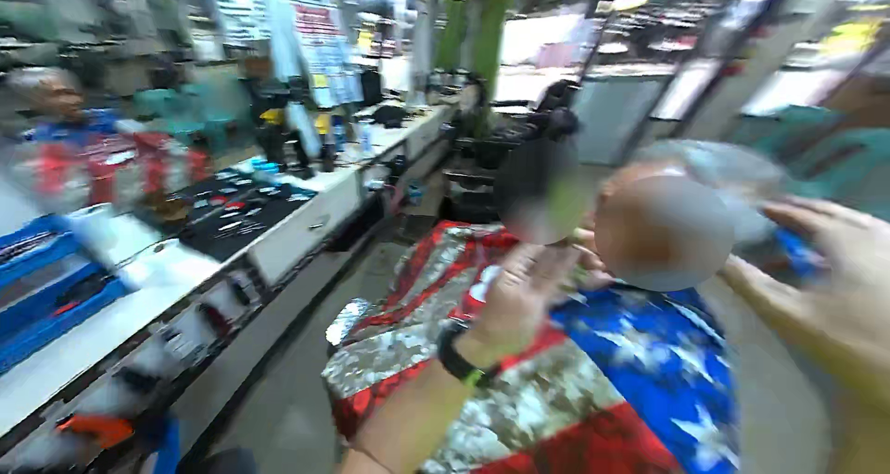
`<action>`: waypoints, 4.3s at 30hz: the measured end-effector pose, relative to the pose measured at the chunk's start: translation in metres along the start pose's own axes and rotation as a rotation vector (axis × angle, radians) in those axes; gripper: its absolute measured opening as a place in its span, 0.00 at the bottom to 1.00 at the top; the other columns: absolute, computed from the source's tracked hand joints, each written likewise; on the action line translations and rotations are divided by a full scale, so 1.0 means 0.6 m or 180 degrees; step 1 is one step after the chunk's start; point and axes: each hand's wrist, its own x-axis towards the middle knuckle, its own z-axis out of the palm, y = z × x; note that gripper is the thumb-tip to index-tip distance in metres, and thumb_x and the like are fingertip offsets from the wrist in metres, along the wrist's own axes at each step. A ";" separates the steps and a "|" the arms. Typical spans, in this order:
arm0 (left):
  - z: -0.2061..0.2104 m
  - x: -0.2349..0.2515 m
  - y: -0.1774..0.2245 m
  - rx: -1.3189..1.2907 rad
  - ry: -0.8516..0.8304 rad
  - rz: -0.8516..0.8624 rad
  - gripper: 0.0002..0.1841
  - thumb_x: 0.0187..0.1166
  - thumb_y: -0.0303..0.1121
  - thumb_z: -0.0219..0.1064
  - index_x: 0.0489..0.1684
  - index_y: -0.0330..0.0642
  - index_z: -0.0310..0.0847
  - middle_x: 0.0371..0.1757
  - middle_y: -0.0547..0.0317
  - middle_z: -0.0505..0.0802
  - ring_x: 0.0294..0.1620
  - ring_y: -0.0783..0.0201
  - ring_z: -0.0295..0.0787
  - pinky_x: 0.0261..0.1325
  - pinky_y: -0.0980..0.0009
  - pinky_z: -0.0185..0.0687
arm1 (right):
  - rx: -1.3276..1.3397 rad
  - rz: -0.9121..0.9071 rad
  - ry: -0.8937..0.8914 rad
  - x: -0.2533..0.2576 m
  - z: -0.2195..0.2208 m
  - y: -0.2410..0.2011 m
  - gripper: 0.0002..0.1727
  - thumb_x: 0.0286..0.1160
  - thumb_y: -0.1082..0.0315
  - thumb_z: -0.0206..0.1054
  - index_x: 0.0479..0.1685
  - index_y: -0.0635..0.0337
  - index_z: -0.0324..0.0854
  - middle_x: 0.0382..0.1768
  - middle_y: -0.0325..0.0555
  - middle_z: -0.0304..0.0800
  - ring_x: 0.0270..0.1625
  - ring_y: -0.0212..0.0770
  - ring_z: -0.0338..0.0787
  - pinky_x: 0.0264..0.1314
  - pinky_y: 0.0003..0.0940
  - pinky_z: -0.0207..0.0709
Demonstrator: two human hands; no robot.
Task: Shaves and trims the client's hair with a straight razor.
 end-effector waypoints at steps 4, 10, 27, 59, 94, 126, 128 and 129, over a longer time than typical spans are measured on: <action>-0.021 0.054 0.001 0.2118 -0.0498 0.0144 0.18 0.93 0.30 0.52 0.75 0.41 0.76 0.60 0.54 0.90 0.48 0.63 0.91 0.49 0.64 0.92 | -0.0232 0.0577 -0.0031 0.067 -0.016 -0.021 0.38 0.71 0.57 0.78 0.82 0.61 0.73 0.83 0.66 0.68 0.77 0.70 0.77 0.72 0.71 0.74; -0.053 0.156 -0.056 0.3866 -0.1184 0.1207 0.15 0.89 0.30 0.59 0.65 0.45 0.89 0.58 0.55 0.93 0.64 0.61 0.86 0.71 0.62 0.78 | -0.0606 0.0606 -0.0515 0.106 0.005 0.013 0.40 0.72 0.55 0.77 0.88 0.47 0.67 0.87 0.62 0.61 0.64 0.71 0.86 0.57 0.72 0.81; -0.064 0.249 -0.116 0.4954 -0.2171 0.1580 0.15 0.87 0.27 0.56 0.58 0.48 0.89 0.66 0.61 0.92 0.71 0.52 0.81 0.74 0.57 0.73 | -0.1031 0.0770 -0.0986 0.134 0.038 0.025 0.56 0.62 0.47 0.82 0.95 0.39 0.54 0.91 0.62 0.51 0.64 0.72 0.85 0.58 0.72 0.78; -0.059 0.257 -0.123 0.5145 -0.2373 0.1415 0.14 0.86 0.26 0.57 0.57 0.47 0.89 0.69 0.57 0.88 0.70 0.48 0.80 0.71 0.52 0.75 | -0.1084 0.0811 -0.0984 0.137 0.041 0.024 0.55 0.61 0.53 0.82 0.95 0.42 0.54 0.90 0.65 0.49 0.58 0.69 0.87 0.54 0.66 0.82; -0.083 0.241 -0.144 0.5284 -0.2347 0.1489 0.12 0.87 0.30 0.59 0.58 0.47 0.88 0.61 0.47 0.88 0.66 0.43 0.81 0.66 0.50 0.79 | -0.1032 0.0883 -0.0882 0.131 0.043 0.030 0.58 0.57 0.53 0.84 0.95 0.42 0.55 0.91 0.66 0.48 0.55 0.66 0.88 0.51 0.63 0.84; 0.156 0.248 -0.125 0.6480 -0.3324 0.1575 0.10 0.88 0.26 0.57 0.52 0.44 0.87 0.57 0.52 0.91 0.62 0.43 0.84 0.57 0.46 0.80 | 0.0809 0.0302 -0.0205 0.037 0.054 0.224 0.60 0.58 0.51 0.86 0.95 0.50 0.53 0.90 0.53 0.60 0.60 0.56 0.91 0.57 0.57 0.88; 0.156 0.249 -0.130 0.6566 -0.3354 0.1608 0.10 0.88 0.26 0.57 0.51 0.43 0.86 0.57 0.52 0.91 0.62 0.43 0.84 0.57 0.47 0.80 | 0.0857 0.0303 -0.0286 0.039 0.057 0.226 0.62 0.58 0.51 0.87 0.96 0.49 0.51 0.91 0.52 0.58 0.60 0.56 0.91 0.57 0.58 0.87; 0.157 0.250 -0.131 0.6603 -0.3366 0.1584 0.09 0.88 0.26 0.58 0.51 0.43 0.86 0.58 0.52 0.91 0.62 0.43 0.84 0.56 0.47 0.80 | 0.0886 0.0290 -0.0292 0.040 0.060 0.226 0.62 0.57 0.51 0.87 0.96 0.49 0.50 0.91 0.52 0.58 0.61 0.56 0.91 0.57 0.57 0.87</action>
